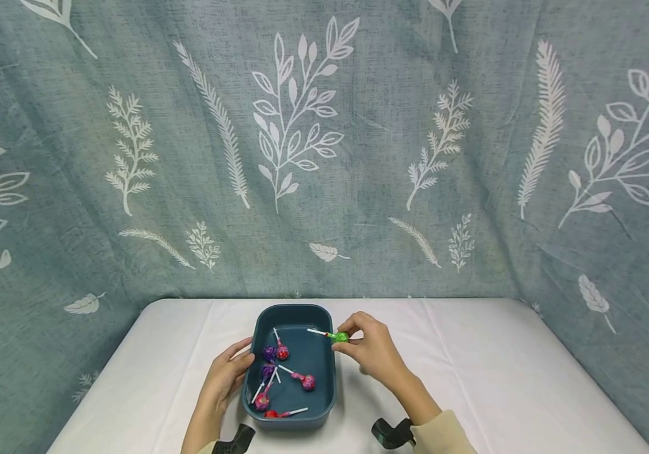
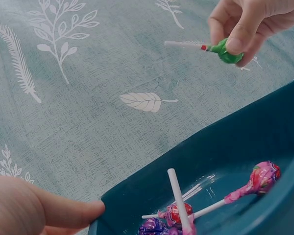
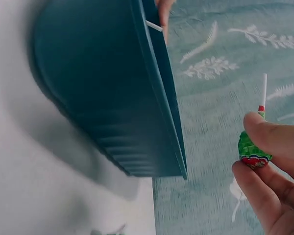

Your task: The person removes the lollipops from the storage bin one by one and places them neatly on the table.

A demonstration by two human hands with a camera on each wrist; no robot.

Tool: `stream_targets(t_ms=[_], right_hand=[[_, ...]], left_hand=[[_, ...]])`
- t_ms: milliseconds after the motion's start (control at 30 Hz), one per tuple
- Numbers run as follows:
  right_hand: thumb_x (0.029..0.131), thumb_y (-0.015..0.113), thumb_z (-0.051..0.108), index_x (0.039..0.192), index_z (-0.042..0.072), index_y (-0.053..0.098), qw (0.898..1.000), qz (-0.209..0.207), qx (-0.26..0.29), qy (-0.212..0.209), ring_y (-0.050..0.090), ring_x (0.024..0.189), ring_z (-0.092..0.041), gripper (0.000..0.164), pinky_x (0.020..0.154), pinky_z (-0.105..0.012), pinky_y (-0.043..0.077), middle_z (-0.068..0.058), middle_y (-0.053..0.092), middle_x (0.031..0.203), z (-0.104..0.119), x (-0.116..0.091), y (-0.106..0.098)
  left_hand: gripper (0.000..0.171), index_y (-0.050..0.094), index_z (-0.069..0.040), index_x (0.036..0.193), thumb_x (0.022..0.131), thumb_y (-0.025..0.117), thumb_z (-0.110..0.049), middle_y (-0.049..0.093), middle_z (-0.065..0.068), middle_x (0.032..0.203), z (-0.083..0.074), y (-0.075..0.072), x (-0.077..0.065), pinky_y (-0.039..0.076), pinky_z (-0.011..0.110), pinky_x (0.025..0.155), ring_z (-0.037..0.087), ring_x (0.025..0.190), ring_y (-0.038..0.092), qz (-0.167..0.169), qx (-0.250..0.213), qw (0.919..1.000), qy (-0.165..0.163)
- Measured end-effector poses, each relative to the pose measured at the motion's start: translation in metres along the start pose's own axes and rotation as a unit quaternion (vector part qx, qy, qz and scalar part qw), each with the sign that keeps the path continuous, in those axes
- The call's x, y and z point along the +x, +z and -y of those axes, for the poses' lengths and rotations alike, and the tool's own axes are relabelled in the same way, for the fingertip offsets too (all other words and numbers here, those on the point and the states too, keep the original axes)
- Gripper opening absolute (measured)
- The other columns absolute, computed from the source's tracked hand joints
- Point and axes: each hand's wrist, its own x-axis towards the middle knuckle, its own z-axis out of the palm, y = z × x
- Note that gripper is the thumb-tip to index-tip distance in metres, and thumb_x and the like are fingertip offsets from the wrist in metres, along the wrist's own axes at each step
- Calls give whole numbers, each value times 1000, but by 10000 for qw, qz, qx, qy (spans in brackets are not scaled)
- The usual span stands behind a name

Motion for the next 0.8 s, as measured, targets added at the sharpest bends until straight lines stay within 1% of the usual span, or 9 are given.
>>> stream_targets(t_ms=[133,300,367,600,800], right_hand=[[70,85,5,86,15,66,9986,-345,124,380,64,82,-11,27,67,-22,55,5,61,88,-3,-6,-8],[69,86,9,86,16,67,9953,-672,-45,698,62,82,-11,26,68,-23,54,7,62,87,-11,-17,-15],[69,86,11,86,16,67,9941,-754,-168,759,62,81,-10,26,69,-25,54,8,63,87,-16,-21,-18],[71,86,12,87,14,68,9911,-907,-196,957,62,82,-12,25,69,-25,54,6,64,88,-30,-32,-26],[71,86,13,88,12,68,9863,-1107,-518,1106,63,80,-12,25,73,-35,53,5,66,86,-42,-42,-35]], left_hand=[[45,49,2,137,93,58,-4,51,28,134,0,-1,0,52,41,88,31,107,64,48,-36,10000,7],[45,49,2,137,93,57,-4,51,28,134,1,-1,1,52,39,87,31,107,63,76,-33,10000,-13],[45,49,2,137,94,57,-4,51,28,134,1,0,2,52,38,87,32,108,63,78,-48,10000,-23],[44,49,3,137,94,57,-3,51,29,134,0,0,0,52,39,87,32,107,63,118,-92,9999,-5],[44,49,4,137,94,57,-1,53,28,132,-1,0,0,53,36,85,31,105,64,153,-168,9997,-29]])
